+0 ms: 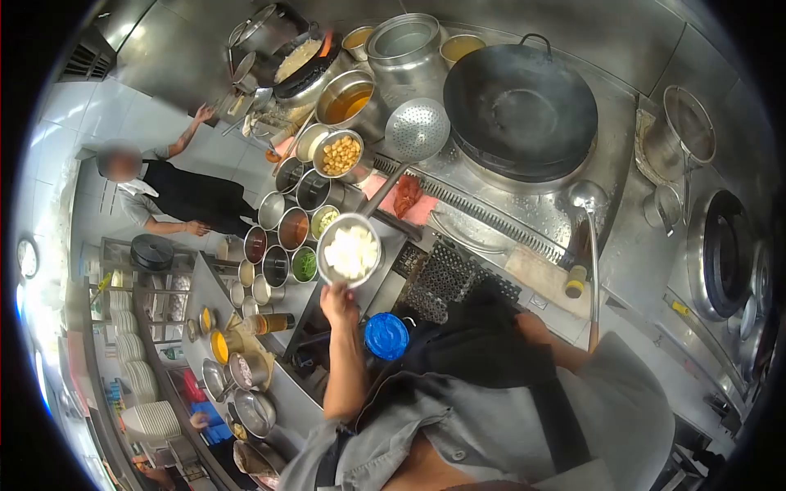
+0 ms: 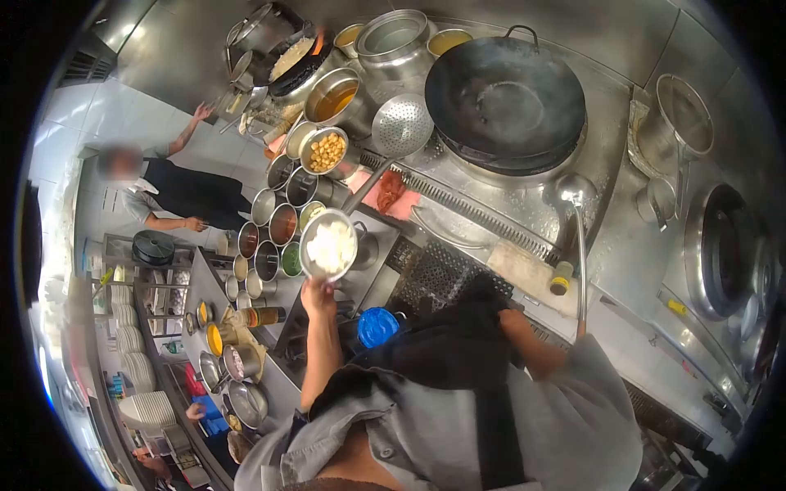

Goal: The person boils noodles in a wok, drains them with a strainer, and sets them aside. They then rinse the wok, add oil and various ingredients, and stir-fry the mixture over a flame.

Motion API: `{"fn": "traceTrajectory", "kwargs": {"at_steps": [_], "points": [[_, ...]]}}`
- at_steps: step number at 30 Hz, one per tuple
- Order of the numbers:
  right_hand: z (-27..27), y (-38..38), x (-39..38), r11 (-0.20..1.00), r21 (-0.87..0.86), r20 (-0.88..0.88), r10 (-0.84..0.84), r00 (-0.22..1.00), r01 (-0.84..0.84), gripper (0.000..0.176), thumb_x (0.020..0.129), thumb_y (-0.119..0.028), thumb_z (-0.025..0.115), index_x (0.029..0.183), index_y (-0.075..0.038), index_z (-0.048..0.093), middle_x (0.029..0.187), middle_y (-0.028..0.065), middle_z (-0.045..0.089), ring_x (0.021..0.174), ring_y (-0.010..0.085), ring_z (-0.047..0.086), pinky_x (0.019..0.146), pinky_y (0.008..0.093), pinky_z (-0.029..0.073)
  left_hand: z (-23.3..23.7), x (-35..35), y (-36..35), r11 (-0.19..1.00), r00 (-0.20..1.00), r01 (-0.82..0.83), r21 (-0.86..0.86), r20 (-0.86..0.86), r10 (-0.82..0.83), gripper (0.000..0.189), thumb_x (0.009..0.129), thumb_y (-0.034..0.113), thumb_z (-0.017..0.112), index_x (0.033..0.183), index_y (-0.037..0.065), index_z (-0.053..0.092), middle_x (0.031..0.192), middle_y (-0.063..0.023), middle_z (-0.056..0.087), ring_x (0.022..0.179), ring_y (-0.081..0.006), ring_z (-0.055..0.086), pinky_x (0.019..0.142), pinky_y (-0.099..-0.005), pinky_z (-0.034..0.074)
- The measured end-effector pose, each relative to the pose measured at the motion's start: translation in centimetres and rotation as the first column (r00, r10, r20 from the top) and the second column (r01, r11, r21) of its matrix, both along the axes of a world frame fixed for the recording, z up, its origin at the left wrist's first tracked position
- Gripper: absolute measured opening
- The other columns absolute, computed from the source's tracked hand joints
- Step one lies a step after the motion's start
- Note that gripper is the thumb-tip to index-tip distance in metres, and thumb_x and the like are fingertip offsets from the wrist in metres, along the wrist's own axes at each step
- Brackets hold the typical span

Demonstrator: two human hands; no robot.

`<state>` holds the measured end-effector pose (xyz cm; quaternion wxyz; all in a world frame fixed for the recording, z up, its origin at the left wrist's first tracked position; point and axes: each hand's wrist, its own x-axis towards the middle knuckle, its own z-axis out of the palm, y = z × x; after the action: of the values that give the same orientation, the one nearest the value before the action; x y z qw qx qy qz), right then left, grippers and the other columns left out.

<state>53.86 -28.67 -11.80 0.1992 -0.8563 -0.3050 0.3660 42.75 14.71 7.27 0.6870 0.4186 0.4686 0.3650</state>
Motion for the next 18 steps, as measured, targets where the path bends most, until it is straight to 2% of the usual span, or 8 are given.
{"fn": "traceTrajectory", "kwargs": {"at_steps": [4,7,9,12,13,14,16,18], "points": [[2.1,-0.7,0.4,0.982,0.079,-0.024,-0.172,0.985,0.173,0.02,0.075,-0.016,0.057,0.089,-0.004,0.066,0.084,0.022,0.063,0.084,0.0371,0.062,0.076,0.0461,0.048,1.0,8.9,1.9,0.983,0.984,0.178,0.034,-0.018,-0.178,0.017,0.072,-0.004,0.059,0.076,0.005,0.046,0.066,-0.0054,0.053,0.051,-0.0145,0.053,0.042,-0.0237,0.037],[4.5,-1.4,-0.5,0.899,0.033,-0.097,-0.432,0.897,0.436,0.022,0.076,-0.015,0.057,0.092,-0.005,0.067,0.091,0.0223,0.064,0.087,0.0368,0.062,0.078,0.0447,0.048,-0.3,15.8,4.5,0.969,0.969,0.246,-0.018,-0.015,-0.247,0.018,0.072,-0.005,0.058,0.08,0.004,0.045,0.063,-0.007,0.053,0.048,-0.0165,0.052,0.04,-0.0247,0.037],[5.7,-1.9,-1.4,0.87,-0.014,-0.03,-0.493,0.87,0.493,0.02,0.073,-0.018,0.057,0.087,-0.007,0.066,0.086,0.0216,0.063,0.082,0.0387,0.061,0.074,0.047,0.049,-1.8,20.5,6.5,0.926,0.928,0.373,-0.058,0.045,-0.371,0.019,0.072,-0.008,0.055,0.085,0.001,0.045,0.065,-0.0096,0.055,0.049,-0.0176,0.053,0.04,-0.0254,0.037],[1.4,-4.0,-5.1,0.811,-0.078,0.116,-0.57,0.813,0.58,0.02,0.071,-0.017,0.057,0.085,-0.007,0.067,0.084,0.02,0.064,0.08,0.0382,0.061,0.071,0.046,0.05,-4.9,27.7,8.8,0.894,0.892,0.446,-0.033,-0.059,-0.448,0.017,0.072,-0.01,0.053,0.088,-0.004,0.05,0.075,-0.0158,0.061,0.051,-0.0203,0.056,0.04,-0.0255,0.038],[-0.8,-4.6,-7.0,0.77,-0.001,0.203,-0.624,0.754,0.638,0.021,0.069,-0.016,0.057,0.085,-0.006,0.067,0.083,0.0201,0.064,0.079,0.0376,0.062,0.07,0.0446,0.05,-9.2,30.1,11.9,0.832,0.838,0.538,-0.137,-0.021,-0.546,0.013,0.074,-0.008,0.054,0.087,-0.004,0.053,0.076,-0.0161,0.063,0.051,-0.0207,0.057,0.04,-0.0249,0.039],[-1.0,-4.5,-7.8,0.739,-0.075,0.22,-0.643,0.734,0.67,0.022,0.068,-0.013,0.055,0.085,-0.004,0.066,0.083,0.0212,0.064,0.079,0.0377,0.061,0.071,0.0452,0.05,-11.0,32.1,13.2,0.81,0.818,0.559,-0.18,-0.045,-0.574,0.013,0.075,-0.006,0.054,0.088,-0.005,0.054,0.078,-0.016,0.063,0.053,-0.0213,0.058,0.04,-0.0248,0.039],[1.1,-3.3,-9.7,0.595,-0.074,0.225,-0.772,0.594,0.801,0.024,0.068,-0.013,0.056,0.087,-0.003,0.066,0.084,0.0224,0.064,0.083,0.0385,0.061,0.076,0.0452,0.049,-12.9,35.7,13.7,0.764,0.765,0.607,-0.221,-0.098,-0.636,0.015,0.077,-0.005,0.054,0.092,-0.007,0.055,0.08,-0.0165,0.063,0.057,-0.0228,0.06,0.041,-0.0243,0.041],[3.2,-1.1,-10.3,0.474,-0.222,0.203,-0.832,0.516,0.852,0.025,0.069,-0.012,0.059,0.092,-0.004,0.066,0.093,0.0194,0.064,0.091,0.035,0.06,0.084,0.0414,0.047,-14.6,37.3,13.8,0.735,0.74,0.624,-0.264,-0.101,-0.665,0.019,0.078,-0.005,0.055,0.096,-0.009,0.055,0.082,-0.0172,0.063,0.062,-0.0245,0.062,0.042,-0.0243,0.043]]}}
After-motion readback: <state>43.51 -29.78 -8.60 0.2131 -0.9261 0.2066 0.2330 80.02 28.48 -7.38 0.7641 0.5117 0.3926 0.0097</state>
